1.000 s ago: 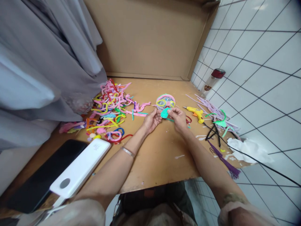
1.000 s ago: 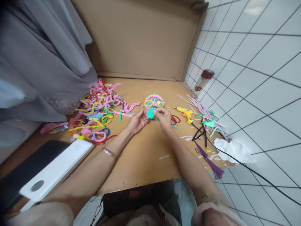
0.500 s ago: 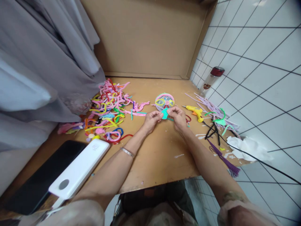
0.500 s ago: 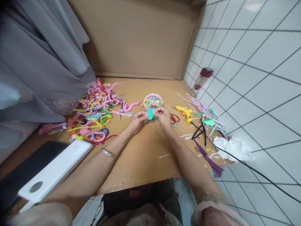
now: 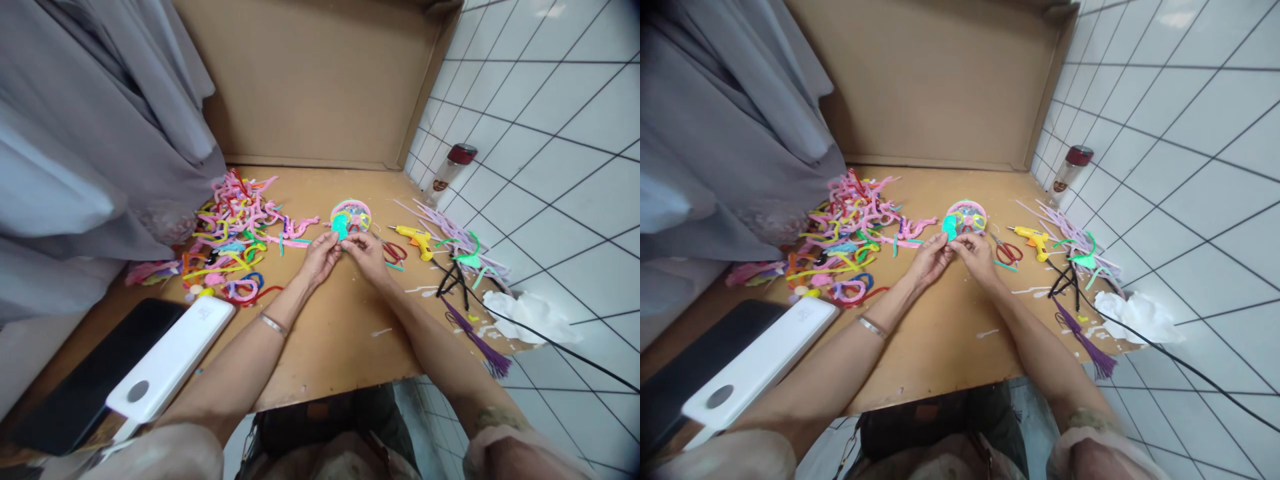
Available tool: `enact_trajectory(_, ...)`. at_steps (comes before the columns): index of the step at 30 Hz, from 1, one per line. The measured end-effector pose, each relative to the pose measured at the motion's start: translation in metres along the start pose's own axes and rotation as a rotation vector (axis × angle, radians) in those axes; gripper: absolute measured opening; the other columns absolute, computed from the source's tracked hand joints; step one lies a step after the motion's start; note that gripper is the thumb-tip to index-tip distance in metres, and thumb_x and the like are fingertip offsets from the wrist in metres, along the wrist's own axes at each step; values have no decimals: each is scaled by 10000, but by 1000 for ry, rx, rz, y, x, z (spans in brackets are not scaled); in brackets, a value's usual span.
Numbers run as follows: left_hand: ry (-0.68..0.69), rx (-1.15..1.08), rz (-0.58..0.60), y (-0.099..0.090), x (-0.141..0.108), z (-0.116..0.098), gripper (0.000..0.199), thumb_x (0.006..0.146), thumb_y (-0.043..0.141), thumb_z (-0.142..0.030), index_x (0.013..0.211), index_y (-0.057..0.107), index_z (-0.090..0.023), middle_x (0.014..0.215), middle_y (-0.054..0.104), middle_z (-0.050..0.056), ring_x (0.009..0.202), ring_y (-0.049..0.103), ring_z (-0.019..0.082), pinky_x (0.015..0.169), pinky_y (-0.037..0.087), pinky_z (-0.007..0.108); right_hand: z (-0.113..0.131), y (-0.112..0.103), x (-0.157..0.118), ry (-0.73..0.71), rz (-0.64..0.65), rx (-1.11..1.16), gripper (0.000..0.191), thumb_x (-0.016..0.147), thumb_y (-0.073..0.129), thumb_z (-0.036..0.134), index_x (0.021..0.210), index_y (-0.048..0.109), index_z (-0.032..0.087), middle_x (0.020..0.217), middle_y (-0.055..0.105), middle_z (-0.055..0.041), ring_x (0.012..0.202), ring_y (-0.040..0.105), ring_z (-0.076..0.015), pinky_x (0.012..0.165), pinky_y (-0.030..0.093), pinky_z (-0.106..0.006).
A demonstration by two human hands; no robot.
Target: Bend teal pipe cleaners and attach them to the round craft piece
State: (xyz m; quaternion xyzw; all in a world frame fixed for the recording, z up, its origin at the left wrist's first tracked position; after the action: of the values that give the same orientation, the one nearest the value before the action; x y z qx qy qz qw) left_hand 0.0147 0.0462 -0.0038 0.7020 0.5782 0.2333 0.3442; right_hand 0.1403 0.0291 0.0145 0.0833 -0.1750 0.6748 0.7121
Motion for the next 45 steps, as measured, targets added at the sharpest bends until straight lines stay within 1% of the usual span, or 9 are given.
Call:
enact_trajectory(3,-30,38,37,0,-1,4,314,617,900,-214,705,614,-121,581,584,-43,516,515,28,497,407,124,-1,-1,0,7,-7,14,302,719,741,518,680,669,227,682,682,-9,660,598,-170,676,500,-320)
enact_trajectory(7,-28,57,37,-2,0,6,315,611,901,-210,676,608,-118,572,584,-40,516,512,24,507,411,125,-4,-1,1,11,-9,25,331,697,750,552,672,664,233,668,680,-5,646,591,-168,658,496,-316)
enact_trajectory(13,-6,115,69,-3,2,7,357,596,913,-266,660,592,-125,573,574,-41,511,502,28,505,397,138,-7,-3,1,30,5,19,325,708,732,541,694,652,226,676,664,-2,625,580,-156,636,480,-301)
enact_trajectory(21,56,176,105,-4,1,-1,416,546,940,-368,680,623,-134,568,558,-44,515,485,38,492,378,150,-5,-7,5,86,90,51,363,673,773,535,646,622,206,570,553,39,527,442,-99,532,355,-249)
enact_trajectory(23,45,194,104,-4,1,-2,415,548,941,-360,660,615,-129,552,548,-44,497,471,32,480,364,147,-3,-6,5,94,84,53,382,661,782,549,637,621,204,550,531,47,513,418,-92,516,335,-242)
enact_trajectory(30,-10,158,71,-6,2,-1,378,608,913,-365,668,626,-126,542,561,-35,489,494,40,473,387,146,-3,-4,5,96,114,83,405,631,805,586,654,652,212,562,577,30,533,454,-105,548,386,-262)
enact_trajectory(36,-44,131,65,-4,1,-1,370,575,935,-320,678,640,-121,557,598,-26,490,522,43,477,416,142,-6,-6,6,130,101,102,414,606,833,574,637,642,207,559,592,36,529,455,-99,535,377,-251)
enact_trajectory(42,-55,121,119,-6,1,1,316,637,910,-267,680,639,-112,564,585,-28,502,508,33,516,424,142,-8,-5,4,167,110,120,428,594,851,563,629,622,203,531,569,50,503,434,-85,523,350,-238)
enact_trajectory(45,-75,116,139,-8,2,3,323,626,916,-267,658,637,-110,547,569,-33,497,494,31,517,415,142,-11,-4,3,195,126,120,443,586,855,564,617,603,201,526,564,49,505,445,-86,528,350,-238)
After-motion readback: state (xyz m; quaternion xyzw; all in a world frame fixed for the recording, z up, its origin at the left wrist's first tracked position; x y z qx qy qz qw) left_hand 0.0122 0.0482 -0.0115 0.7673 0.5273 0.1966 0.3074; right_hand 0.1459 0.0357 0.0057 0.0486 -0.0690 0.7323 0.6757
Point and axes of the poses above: each hand's wrist, its own x-axis towards the middle knuckle, its own y-axis out of the palm, z = x × y, the point moved 2 cm from there along x, towards the middle knuckle
